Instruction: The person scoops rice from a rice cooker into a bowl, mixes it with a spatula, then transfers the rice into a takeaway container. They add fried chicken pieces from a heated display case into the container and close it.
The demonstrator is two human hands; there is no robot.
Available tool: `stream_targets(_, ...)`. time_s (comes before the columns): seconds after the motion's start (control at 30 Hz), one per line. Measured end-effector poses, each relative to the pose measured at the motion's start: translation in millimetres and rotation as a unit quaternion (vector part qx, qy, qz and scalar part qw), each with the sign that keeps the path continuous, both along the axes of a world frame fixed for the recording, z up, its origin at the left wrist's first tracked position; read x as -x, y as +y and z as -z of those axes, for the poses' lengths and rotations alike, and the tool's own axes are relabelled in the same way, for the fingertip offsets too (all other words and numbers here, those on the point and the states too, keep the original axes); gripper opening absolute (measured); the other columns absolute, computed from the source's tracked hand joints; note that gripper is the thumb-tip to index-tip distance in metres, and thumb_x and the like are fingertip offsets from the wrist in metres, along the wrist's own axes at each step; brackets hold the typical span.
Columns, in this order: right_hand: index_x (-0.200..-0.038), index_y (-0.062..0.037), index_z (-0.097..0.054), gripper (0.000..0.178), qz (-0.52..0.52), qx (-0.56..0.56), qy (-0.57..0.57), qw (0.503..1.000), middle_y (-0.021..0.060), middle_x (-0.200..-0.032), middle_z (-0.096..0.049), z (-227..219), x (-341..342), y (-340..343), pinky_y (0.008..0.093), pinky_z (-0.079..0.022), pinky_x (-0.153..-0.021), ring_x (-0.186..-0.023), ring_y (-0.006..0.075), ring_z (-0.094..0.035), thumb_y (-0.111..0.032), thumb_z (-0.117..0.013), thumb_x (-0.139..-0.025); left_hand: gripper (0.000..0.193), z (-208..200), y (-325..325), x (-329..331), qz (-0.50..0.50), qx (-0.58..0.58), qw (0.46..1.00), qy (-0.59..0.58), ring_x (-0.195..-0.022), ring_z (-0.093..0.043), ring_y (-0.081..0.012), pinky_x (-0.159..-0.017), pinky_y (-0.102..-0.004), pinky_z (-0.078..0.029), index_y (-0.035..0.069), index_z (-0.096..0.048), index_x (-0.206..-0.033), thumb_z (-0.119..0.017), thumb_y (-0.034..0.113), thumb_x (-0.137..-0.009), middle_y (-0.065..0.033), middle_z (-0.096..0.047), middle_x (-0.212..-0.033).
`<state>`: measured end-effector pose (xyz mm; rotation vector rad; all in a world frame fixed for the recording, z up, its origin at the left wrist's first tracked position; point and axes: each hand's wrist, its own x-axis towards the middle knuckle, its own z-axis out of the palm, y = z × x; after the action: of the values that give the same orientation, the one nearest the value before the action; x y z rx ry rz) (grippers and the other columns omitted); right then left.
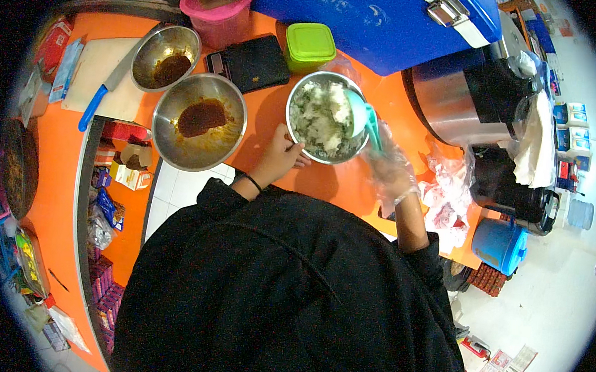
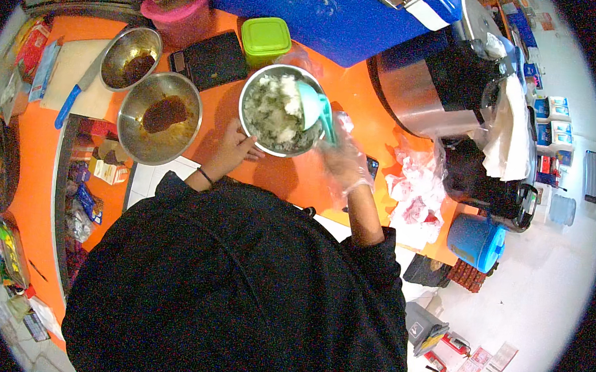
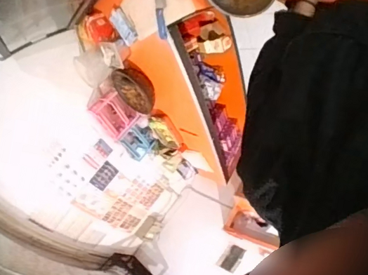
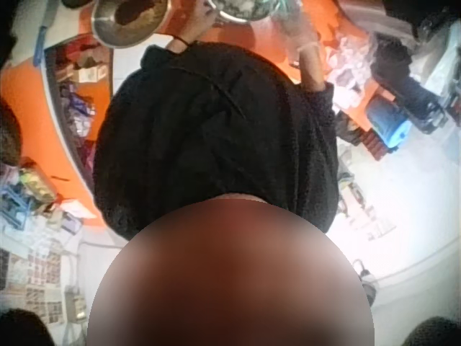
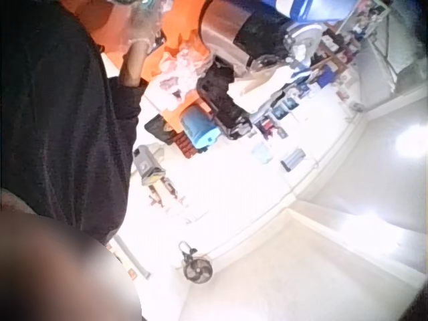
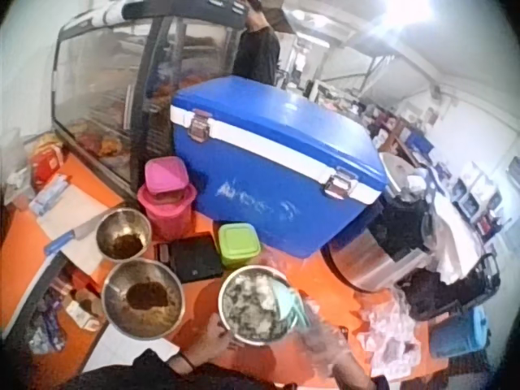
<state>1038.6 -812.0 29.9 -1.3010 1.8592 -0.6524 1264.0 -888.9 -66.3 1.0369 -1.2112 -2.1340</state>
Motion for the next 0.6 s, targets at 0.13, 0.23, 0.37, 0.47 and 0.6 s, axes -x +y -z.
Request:
stream_targets(0.13, -0.134, -0.0156, -0.044, 0.044, -0.053, 0.073, 0.304, 0.948, 0.0255, -0.093, -0.062, -50.4, -13.2, -21.6, 0.0502, -0.049, -0.070, -0.083, 0.0444, -0.060, -0.017, -0.046, -0.090, 0.024, 7.5, -3.3, -2.9, -0.006, -0.020, 0.999, 0.034, -0.073, -0.069, -0.0241, -0.059, -0.0322, -0.058, 0.005, -0.026, -0.108, -0.047, 0.007, -0.096, -0.0198, -0.062, -0.090)
stream_targets(0.23, -0.134, -0.0165, -0.045, 0.044, -0.012, 0.020, 0.347, 0.937, 0.0266, -0.093, -0.062, -65.9, -27.8, -26.5, 0.0493, -0.051, -0.071, -0.082, 0.0416, -0.063, -0.015, -0.045, -0.090, 0.024, 10.4, -4.2, -4.8, -0.009, -0.048, 0.999, 0.006, -0.073, -0.069, -0.0238, -0.060, -0.0320, -0.058, 0.006, -0.027, -0.107, -0.047, 0.006, -0.096, -0.0200, -0.062, -0.092)
stream_targets(0.37, -0.140, -0.0215, -0.038, 0.053, -0.172, -0.149, 0.358, 0.906, 0.0196, -0.085, -0.065, -44.3, -38.7, -30.0, 0.0473, -0.050, -0.059, -0.070, 0.0378, -0.064, -0.015, -0.047, -0.088, 0.026, 12.5, -6.1, -7.1, -0.011, -0.004, 1.000, 0.028, -0.075, -0.069, -0.0237, -0.061, -0.0317, -0.058, 0.007, -0.027, -0.109, -0.049, 0.008, -0.096, -0.0190, -0.062, -0.093)
stream_targets(0.47, -0.140, -0.0200, -0.038, 0.054, -0.162, -0.074, 0.338, 0.924, 0.0219, -0.093, -0.064, -29.1, -29.1, -45.5, 0.0485, -0.051, -0.063, -0.076, 0.0384, -0.065, -0.014, -0.047, -0.087, 0.028, 10.8, -7.4, -9.7, -0.009, -0.012, 1.000, 0.023, -0.075, -0.068, -0.0240, -0.062, -0.0320, -0.058, 0.007, -0.027, -0.112, -0.050, 0.009, -0.096, -0.0180, -0.062, -0.094)
stream_targets(0.6, -0.136, -0.0191, -0.041, 0.051, -0.124, -0.060, 0.343, 0.929, 0.0212, -0.093, -0.065, -41.3, -11.0, -70.8, 0.0484, -0.052, -0.072, -0.084, 0.0391, -0.065, -0.018, -0.048, -0.085, 0.022, 5.0, -8.6, -9.9, -0.012, -0.008, 1.000, 0.009, -0.077, -0.069, -0.0267, -0.061, -0.0331, -0.058, 0.006, -0.027, -0.106, -0.047, 0.004, -0.095, -0.0217, -0.061, -0.094)
